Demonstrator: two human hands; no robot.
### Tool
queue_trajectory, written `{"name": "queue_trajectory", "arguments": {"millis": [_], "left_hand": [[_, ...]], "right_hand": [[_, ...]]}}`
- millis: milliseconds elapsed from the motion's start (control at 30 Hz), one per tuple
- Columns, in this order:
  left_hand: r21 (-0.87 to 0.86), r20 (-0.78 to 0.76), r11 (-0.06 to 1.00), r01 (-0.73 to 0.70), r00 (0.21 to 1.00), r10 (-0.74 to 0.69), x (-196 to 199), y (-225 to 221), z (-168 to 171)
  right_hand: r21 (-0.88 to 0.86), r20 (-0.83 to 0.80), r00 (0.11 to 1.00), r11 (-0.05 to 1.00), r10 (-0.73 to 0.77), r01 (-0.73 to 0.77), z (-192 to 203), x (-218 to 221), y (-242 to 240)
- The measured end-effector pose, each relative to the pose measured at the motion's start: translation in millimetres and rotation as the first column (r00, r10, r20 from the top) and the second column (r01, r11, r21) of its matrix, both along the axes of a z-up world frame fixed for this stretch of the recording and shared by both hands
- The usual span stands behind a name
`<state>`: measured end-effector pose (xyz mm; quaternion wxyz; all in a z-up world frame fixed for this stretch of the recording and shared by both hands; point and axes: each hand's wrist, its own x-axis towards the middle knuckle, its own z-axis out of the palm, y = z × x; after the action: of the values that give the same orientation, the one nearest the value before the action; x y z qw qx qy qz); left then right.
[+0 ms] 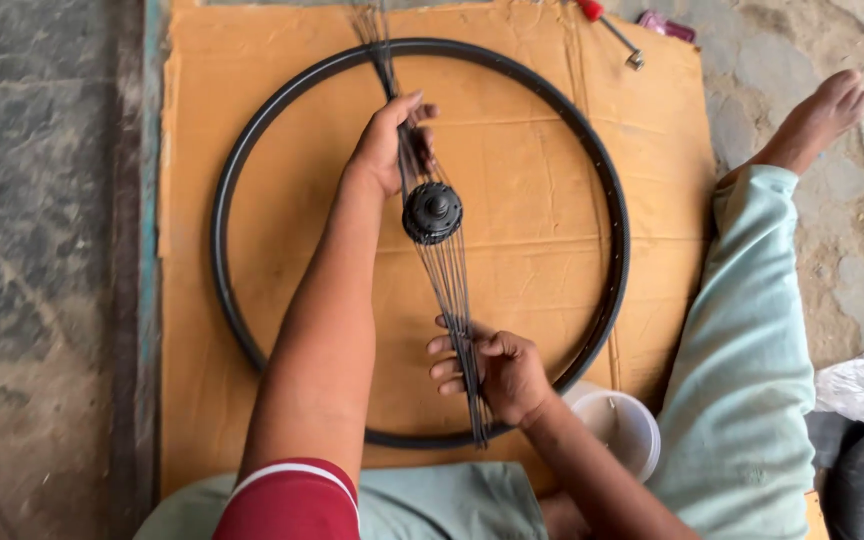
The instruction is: The person is inserting and threading spokes through a hub and into a bicycle wheel rim.
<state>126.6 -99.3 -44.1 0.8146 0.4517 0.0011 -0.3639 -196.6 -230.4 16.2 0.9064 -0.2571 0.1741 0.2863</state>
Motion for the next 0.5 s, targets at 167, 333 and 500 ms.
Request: {"name": "queue_trajectory", "arguments": {"millis": [167, 333, 500], "left_hand": [[-0.020, -0.079, 0.998, -0.059, 0.995, 0.057, 3.6, -2.0, -25.5], [0.092, -0.108, 0.982, -0.162, 0.979, 0.172, -10.0, -2.5, 9.9], [0.563, 0.179, 0.742, -0.364, 0.930, 0.320, -17.3, 40.1, 18.1]], "right_hand": [[-0.621, -0.049, 0.997, 0.780, 0.055, -0.073, 5.8, 2.7, 11.4], [-0.695, -0.080, 0.997, 0.716, 0.011, -0.063, -11.1, 1.2, 16.0], [-0.721, 0.000, 1.000, 0.693, -0.019, 0.013, -23.4, 1.8, 19.4]]}}
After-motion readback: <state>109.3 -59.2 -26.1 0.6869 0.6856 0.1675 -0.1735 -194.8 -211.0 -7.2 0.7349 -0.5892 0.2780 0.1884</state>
